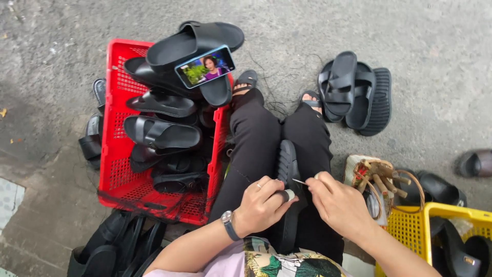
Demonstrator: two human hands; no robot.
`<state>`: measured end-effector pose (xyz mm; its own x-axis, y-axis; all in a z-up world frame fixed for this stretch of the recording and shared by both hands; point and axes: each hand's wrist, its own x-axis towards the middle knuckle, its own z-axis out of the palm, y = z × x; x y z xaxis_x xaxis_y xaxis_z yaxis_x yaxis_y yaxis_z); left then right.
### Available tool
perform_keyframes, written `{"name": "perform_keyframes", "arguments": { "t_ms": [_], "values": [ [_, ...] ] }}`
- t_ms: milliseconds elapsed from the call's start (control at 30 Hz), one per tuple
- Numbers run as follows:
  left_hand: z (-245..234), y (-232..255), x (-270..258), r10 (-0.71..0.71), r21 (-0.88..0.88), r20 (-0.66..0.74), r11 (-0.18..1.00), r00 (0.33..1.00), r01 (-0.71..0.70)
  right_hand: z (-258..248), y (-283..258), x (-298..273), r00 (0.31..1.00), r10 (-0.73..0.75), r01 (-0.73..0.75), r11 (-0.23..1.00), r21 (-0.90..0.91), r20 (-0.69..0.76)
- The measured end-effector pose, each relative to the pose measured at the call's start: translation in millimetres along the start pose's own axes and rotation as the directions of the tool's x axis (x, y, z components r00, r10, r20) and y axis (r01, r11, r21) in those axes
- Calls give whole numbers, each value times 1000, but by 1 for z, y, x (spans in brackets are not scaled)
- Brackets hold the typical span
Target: Hand-stitching the sole of a black sandal using a needle and thread while sitting on the floor.
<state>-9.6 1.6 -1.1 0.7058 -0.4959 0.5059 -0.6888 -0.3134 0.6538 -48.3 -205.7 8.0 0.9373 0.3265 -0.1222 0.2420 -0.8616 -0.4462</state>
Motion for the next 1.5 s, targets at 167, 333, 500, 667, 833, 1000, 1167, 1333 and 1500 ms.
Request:
{"name": "perform_keyframes", "arguments": {
  "t_ms": [167, 333, 500, 667, 833, 1000, 1167, 1333, 1500],
  "values": [
    [6, -3, -10, 14, -5, -35, 1000, 999, -14, 4, 8, -29, 965, 252, -91, 71, 993, 70],
    [3, -3, -7, -67, -45, -12, 997, 998, 67, -18, 15, -5, 904, 358, 242, 19, 970, -233],
    [-3, -6, 1, -34, 27, 51, 999, 998, 32, -12, 11, 7, 990, 76, 1, 832, 554, -116],
    [1, -8, -2, -18, 31, 79, 999, 997, 16, -7, 6, -2, 998, -57, 54, 996, -65, -39],
    [4, -7, -1, -54, 5, 98, 999, 994, 54, 6, 30, -24, 998, 48, 28, 369, 929, -49],
    [-15, -8, 16, -292, -16, 136, 955, 947, 296, -12, 40, -4, 993, 93, 79, -11, 997, -77],
    [-17, -19, 14, -414, 112, 558, 896, 719, 430, -16, 21, 20, 988, 62, -119, 880, 459, 139],
    [-33, -44, 75, -374, -607, 549, 436, 747, 664, -10, 22, 5, 1000, 11, -7, 824, 566, -4],
    [10, -91, 109, -459, -695, 518, 266, 722, 668, -3, 31, 24, 999, 44, -10, 677, 736, -26]
  ]
}}
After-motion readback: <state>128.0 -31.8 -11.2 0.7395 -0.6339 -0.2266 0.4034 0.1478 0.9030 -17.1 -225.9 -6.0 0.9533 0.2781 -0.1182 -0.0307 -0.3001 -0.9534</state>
